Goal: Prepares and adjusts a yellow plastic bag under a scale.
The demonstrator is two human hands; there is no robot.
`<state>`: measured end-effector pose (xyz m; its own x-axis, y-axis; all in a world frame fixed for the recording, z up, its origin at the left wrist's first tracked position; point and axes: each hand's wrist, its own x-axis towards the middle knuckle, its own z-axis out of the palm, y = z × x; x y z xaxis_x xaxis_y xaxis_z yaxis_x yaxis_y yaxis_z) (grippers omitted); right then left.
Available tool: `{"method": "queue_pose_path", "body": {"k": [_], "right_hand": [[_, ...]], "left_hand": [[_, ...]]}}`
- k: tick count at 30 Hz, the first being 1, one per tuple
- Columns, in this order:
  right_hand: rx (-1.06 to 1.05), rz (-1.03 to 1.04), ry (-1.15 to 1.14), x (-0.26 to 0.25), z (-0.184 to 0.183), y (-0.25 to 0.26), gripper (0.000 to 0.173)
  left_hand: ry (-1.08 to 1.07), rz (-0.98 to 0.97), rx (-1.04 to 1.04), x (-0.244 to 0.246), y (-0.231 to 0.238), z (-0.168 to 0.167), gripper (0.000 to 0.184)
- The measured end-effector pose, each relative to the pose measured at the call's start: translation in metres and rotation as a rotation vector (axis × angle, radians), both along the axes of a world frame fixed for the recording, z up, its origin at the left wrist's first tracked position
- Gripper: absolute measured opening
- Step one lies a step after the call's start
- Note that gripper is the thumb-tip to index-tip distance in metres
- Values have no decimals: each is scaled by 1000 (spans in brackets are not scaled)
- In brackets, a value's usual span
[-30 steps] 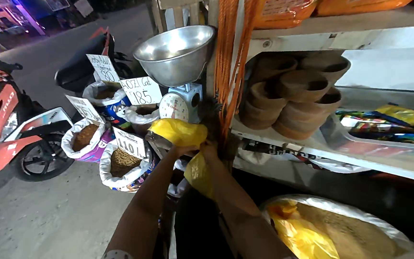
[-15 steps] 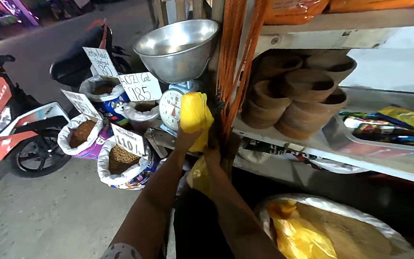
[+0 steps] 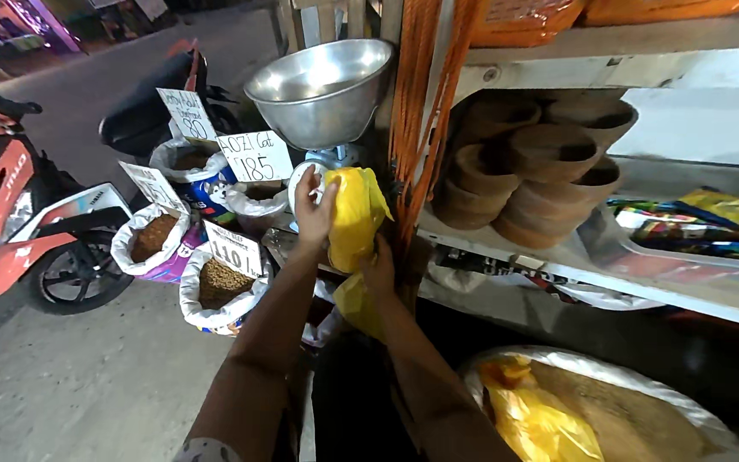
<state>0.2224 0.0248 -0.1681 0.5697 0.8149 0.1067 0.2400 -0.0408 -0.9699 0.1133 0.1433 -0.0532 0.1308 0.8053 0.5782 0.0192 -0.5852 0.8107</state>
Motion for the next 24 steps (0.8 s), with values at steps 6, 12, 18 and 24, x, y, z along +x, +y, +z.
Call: {"method": "queue_pose_path", "body": {"k": [6,12,18,24], "right_hand": [[-139,-3,-41,-14,12,10,112],[-508,112,-193,-9,7,22,93],[-569,164,-324,-8,-1,25,74],[-498,151,-249,5,-2,4,88]], "left_hand": [[-281,83,-26,2,6,24,12],[-110,-73,-187,6,-15,-14,58],[446,8,-400,11,-34,-97,99],[725,-120,-521,-19,-38,-127,78]]}}
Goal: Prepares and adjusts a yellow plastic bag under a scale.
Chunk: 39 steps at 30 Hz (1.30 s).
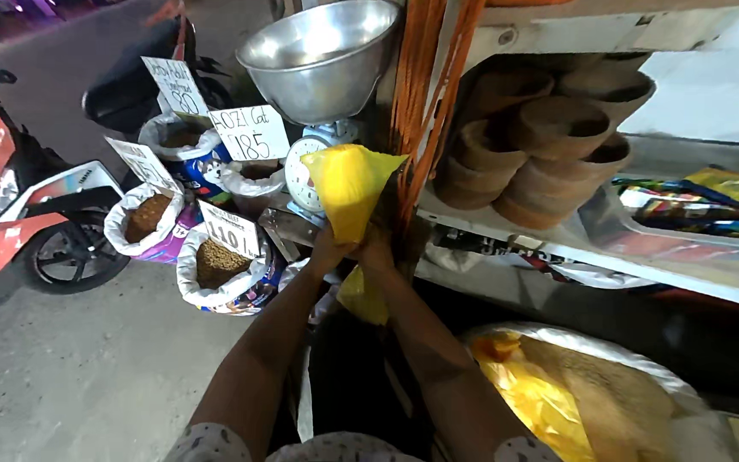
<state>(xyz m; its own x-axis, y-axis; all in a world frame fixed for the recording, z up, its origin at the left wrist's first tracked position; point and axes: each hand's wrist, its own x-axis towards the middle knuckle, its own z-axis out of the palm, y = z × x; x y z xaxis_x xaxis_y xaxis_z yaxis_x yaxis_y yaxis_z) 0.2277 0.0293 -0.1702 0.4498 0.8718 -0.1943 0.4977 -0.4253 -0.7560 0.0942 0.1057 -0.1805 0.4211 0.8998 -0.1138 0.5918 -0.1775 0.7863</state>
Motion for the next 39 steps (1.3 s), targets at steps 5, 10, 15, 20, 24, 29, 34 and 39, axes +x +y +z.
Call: {"method": "queue_pose_path", "body": {"k": [5,10,15,20,24,29,34,39], "right_hand": [[185,60,190,22,35,-44,67],[629,275,245,21,51,-69,42],[713,278,155,13,81,-84,50],[644,280,213,22,100,-106,40],[593,352,419,17,104,-116,71],[419,192,595,-5,115,-126,24],[561,207,736,-16,131,-140,18],[520,317,597,-19,132,-140,36]], "left_hand": [[-63,170,-88,-24,-29,64,45],[-167,-470,-133,-40,-76,118,54],[54,-568,-11,-44,-97,130,27],[-138,-276,13,-76,-107,137,15],[-368,-216,-13,-88,-117,133,7],[-495,-183,-23,-91,-140,138,3],[-373,-150,75,-92,-146,153,16],[-510,-104,151,-91,-153,152,15]]}}
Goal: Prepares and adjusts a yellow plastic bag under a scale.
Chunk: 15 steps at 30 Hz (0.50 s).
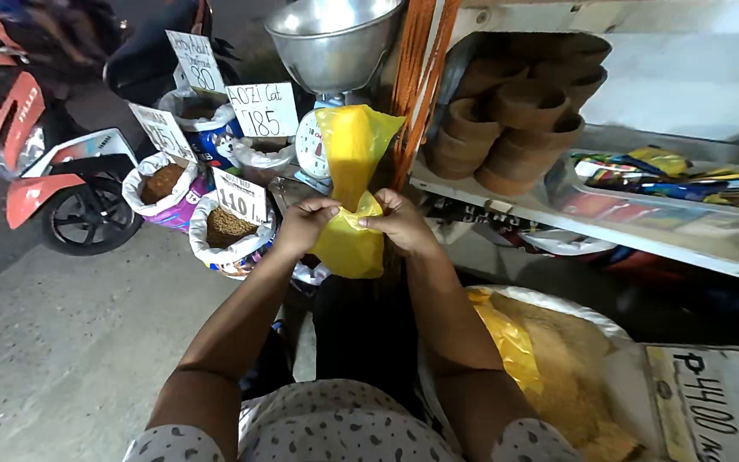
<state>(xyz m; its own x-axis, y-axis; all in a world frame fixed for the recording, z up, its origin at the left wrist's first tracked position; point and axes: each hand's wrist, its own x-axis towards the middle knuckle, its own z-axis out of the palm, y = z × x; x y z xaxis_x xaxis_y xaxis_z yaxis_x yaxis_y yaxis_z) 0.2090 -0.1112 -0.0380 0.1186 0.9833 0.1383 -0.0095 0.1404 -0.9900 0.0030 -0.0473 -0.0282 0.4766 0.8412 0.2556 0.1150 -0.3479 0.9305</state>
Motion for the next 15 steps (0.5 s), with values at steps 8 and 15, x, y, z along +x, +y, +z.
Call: {"method": "queue_pose_path", "body": {"k": [8,15], "right_hand": [[9,-52,171,-19,9,-6,16],[88,-179,313,-30,6,2,28]], "left_hand": [[-13,-2,44,0,-5,-2,20],[-50,55,-26,2,-7,-1,15]]}}
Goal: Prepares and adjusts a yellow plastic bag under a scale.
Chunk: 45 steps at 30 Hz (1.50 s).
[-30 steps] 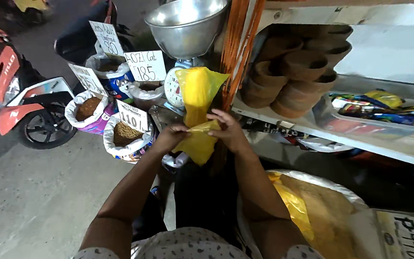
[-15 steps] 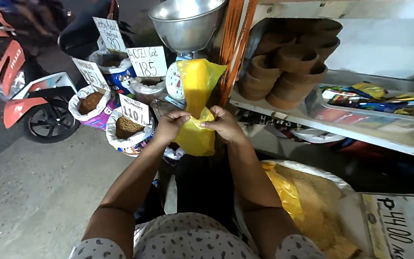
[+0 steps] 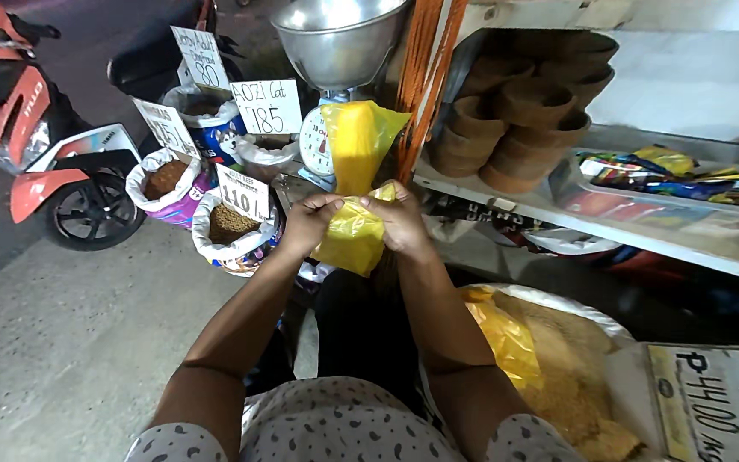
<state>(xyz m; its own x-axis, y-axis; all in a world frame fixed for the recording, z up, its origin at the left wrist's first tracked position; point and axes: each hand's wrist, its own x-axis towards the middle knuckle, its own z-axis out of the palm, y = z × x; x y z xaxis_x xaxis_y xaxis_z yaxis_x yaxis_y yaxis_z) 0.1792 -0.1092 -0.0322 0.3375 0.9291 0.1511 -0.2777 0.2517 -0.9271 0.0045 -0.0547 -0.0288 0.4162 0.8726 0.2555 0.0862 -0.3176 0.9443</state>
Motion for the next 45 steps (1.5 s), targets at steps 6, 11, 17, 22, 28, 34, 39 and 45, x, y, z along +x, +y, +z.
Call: {"method": "queue_pose_path", "body": {"k": [6,11,17,22,28,34,39,45], "right_hand": [[-41,1,-130,-2,-9,6,10],[-41,-74,-86,0,-14,12,16],[-57,89,17,10,-25,14,44],[-71,412,345,26,-42,22,64],[421,512,605,61,-36,60,55],[370,325,441,81,14,113,55],[-309,88,152,86,23,121,39],[-655,-102,347,74,-114,174,35]], "left_hand": [[-94,49,-31,11,2,-5,29],[-98,30,-41,16,7,-10,34],[-228,-63,-115,26,12,-16,33],[-475,-156,-392,38,15,-14,36],[-782,-557,-234,35,79,-9,47],[-966,-447,-118,66,156,27,34],[-284,213,-408,72,153,42,30],[419,267,-400,76,171,-100,34]]}}
